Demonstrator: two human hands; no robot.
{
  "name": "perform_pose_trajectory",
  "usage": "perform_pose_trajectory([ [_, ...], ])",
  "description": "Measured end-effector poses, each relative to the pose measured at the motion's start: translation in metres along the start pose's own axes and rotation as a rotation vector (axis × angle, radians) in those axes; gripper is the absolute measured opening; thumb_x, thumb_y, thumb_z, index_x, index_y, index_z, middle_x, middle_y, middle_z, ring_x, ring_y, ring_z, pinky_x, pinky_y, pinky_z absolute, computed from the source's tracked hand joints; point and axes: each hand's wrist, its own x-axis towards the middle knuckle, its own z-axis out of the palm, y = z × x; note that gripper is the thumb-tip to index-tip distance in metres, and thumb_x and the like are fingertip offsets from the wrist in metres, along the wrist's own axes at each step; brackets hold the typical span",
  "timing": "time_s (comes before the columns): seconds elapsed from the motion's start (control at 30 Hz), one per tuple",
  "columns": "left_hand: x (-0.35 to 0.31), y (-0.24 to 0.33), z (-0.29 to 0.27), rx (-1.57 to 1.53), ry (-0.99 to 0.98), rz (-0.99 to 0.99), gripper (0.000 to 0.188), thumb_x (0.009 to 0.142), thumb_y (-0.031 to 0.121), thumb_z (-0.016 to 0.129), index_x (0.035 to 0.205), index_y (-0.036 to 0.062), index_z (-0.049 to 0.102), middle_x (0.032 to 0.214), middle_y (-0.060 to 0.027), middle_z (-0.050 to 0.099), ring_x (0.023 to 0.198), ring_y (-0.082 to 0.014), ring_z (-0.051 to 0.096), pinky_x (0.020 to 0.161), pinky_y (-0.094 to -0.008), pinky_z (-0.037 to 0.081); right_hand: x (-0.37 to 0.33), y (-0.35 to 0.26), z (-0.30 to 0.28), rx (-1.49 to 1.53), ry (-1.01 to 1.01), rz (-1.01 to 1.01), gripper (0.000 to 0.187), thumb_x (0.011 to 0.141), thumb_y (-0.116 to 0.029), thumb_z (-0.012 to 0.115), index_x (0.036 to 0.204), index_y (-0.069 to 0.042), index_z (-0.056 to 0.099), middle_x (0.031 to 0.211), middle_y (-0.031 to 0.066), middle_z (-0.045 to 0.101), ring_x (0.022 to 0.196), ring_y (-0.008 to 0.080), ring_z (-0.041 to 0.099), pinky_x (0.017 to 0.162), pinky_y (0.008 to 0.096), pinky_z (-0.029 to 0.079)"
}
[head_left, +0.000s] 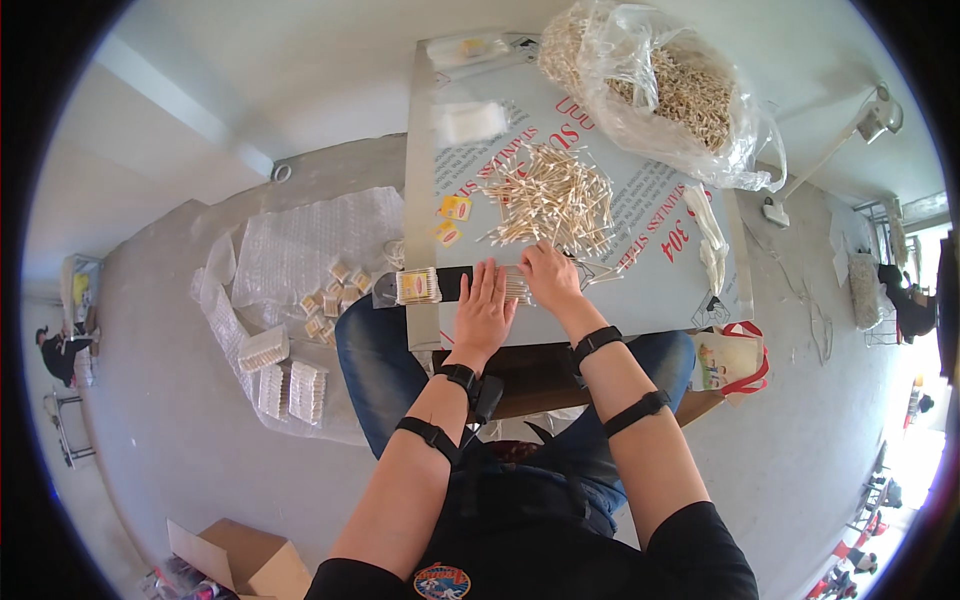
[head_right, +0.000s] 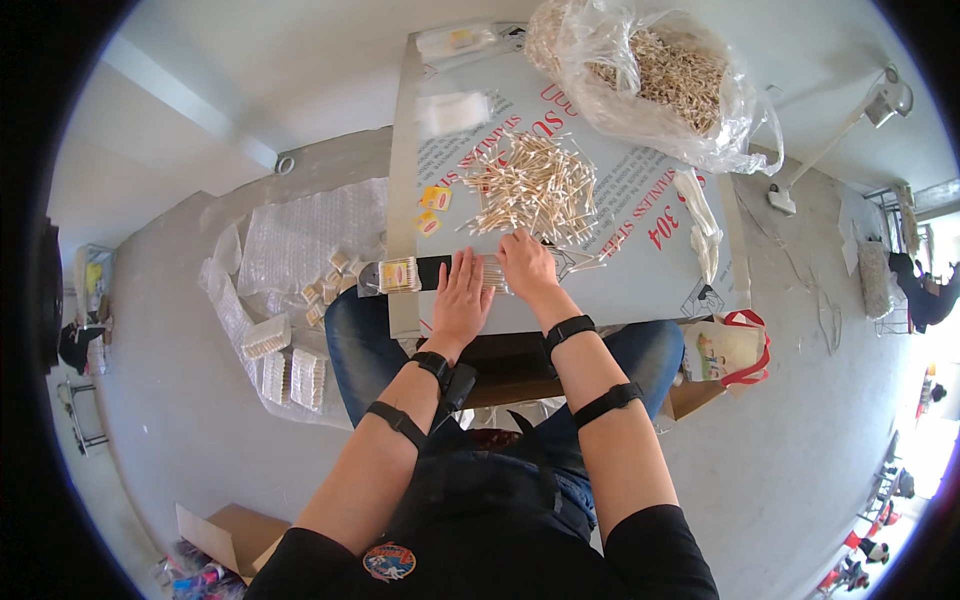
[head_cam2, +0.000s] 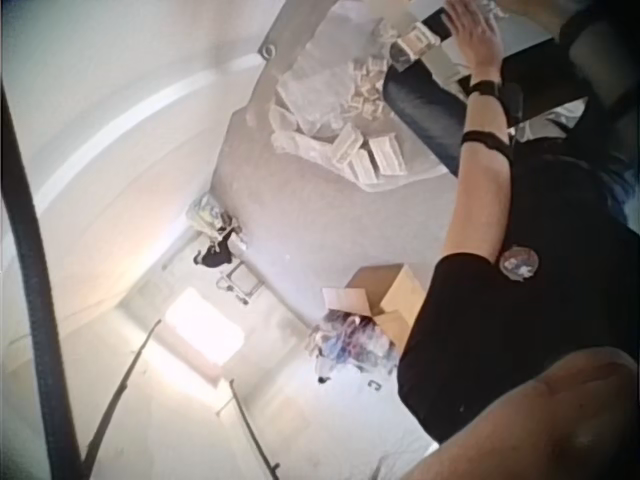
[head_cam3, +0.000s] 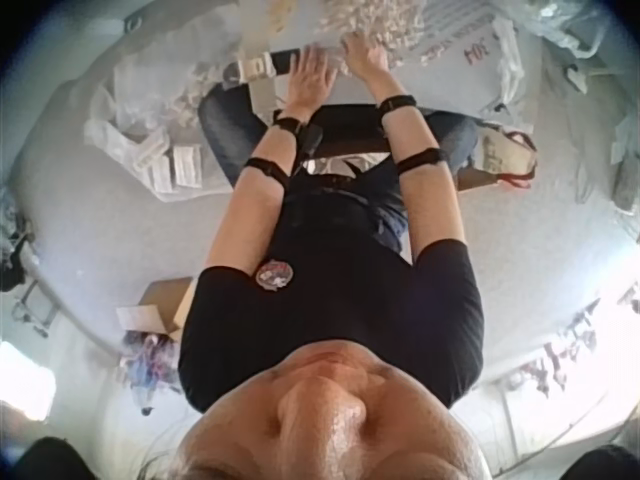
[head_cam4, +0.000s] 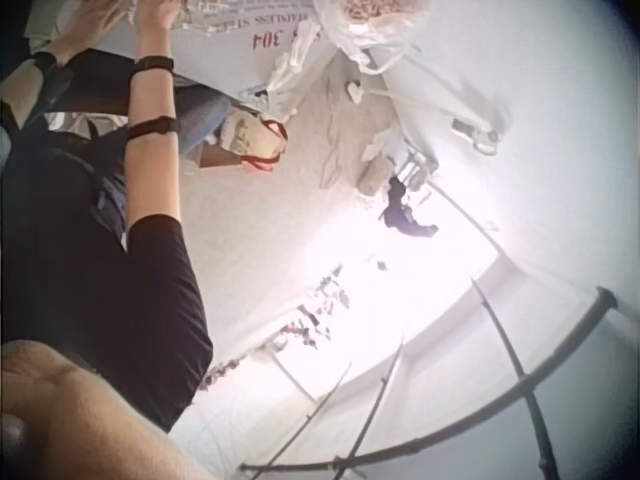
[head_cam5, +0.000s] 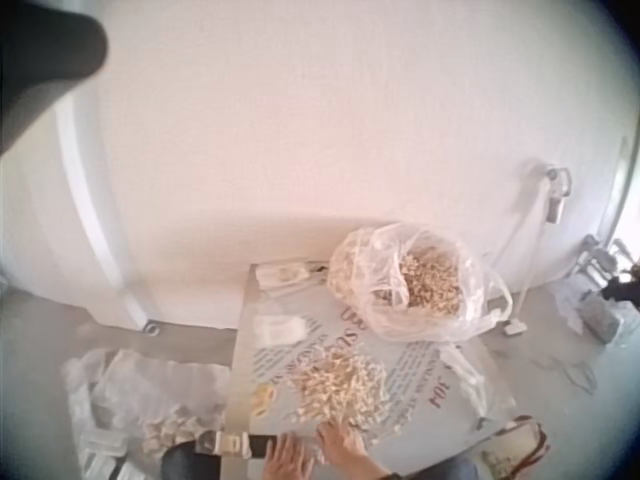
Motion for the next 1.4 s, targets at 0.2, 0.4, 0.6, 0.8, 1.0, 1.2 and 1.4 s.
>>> perform_pose_trajectory([
  [0.2,-0.002,-0.001,-0.004,0.004,-0.008,-0.025,0.06,0.094,0.032,0.054,0.144,0.0027,0.039,0.153,-0.0171,0.031,0.142,-0.0324,0.028,0.116,-0.0508,0.022,0.007,-0.009,-0.004,-0.036,-0.091,-0.005,0.011,0.088,-0.02,0.063,0.093,-0.01,0.062,0.099,0.0099,0.06,0.096,0.0314,0.062,0.081,0.0435,0.05],
  [0.4,-0.001,0.001,0.0,-0.002,-0.003,-0.025,0.061,0.093,0.03,0.055,0.144,0.0024,0.037,0.153,-0.0164,0.032,0.143,-0.0313,0.029,0.116,-0.0495,0.022,0.0,-0.01,0.0,0.034,-0.06,0.06,0.007,0.087,-0.015,0.061,0.089,-0.009,0.064,0.095,0.0079,0.06,0.098,0.0305,0.061,0.08,0.0442,0.05],
  [0.6,-0.002,-0.002,0.004,0.004,0.014,-0.047,0.06,0.094,0.03,0.054,0.145,0.0026,0.037,0.153,-0.014,0.032,0.143,-0.028,0.029,0.117,-0.0475,0.022,-0.035,0.0,0.002,0.17,0.173,-0.079,0.018,0.083,-0.012,0.064,0.1,-0.01,0.066,0.097,0.0073,0.059,0.101,0.0295,0.059,0.085,0.0429,0.049],
  [0.8,-0.003,-0.003,0.004,-0.007,-0.004,-0.06,0.06,0.094,0.03,0.052,0.146,0.0027,0.036,0.153,-0.0142,0.032,0.143,-0.0283,0.029,0.117,-0.047,0.022,-0.075,0.002,0.01,-0.083,0.215,-0.198,0.054,0.083,-0.019,0.067,0.133,-0.005,0.052,0.136,0.0125,0.051,0.132,0.0311,0.043,0.11,0.0448,0.035],
  [1.0,-0.006,-0.001,0.005,0.041,0.017,-0.064,0.06,0.097,0.033,0.048,0.146,0.0017,0.035,0.154,-0.0139,0.031,0.143,-0.0285,0.029,0.116,-0.0488,0.023,-0.082,0.009,0.015,-0.169,0.137,-0.177,0.064,0.085,-0.028,0.066,0.141,-0.003,0.045,0.148,0.013,0.04,0.14,0.0304,0.034,0.115,0.049,0.026],
  [1.2,-0.015,-0.011,0.006,0.075,0.041,-0.095,0.06,0.097,0.032,0.047,0.148,0.0025,0.032,0.155,-0.0137,0.029,0.143,-0.0292,0.027,0.116,-0.0504,0.02,-0.079,0.009,0.013,-0.196,0.205,-0.023,0.067,0.086,-0.031,0.065,0.141,0.0,0.043,0.15,0.0144,0.038,0.142,0.0305,0.03,0.117,0.0493,0.023],
  [1.4,-0.016,-0.019,-0.003,0.077,-0.001,-0.095,0.059,0.098,0.032,0.046,0.148,0.0037,0.032,0.155,-0.0129,0.029,0.144,-0.029,0.027,0.117,-0.0491,0.02,-0.066,-0.001,0.022,-0.192,0.16,-0.12,0.066,0.087,-0.03,0.063,0.14,0.002,0.043,0.15,0.0159,0.037,0.142,0.0309,0.031,0.117,0.0489,0.022],
])
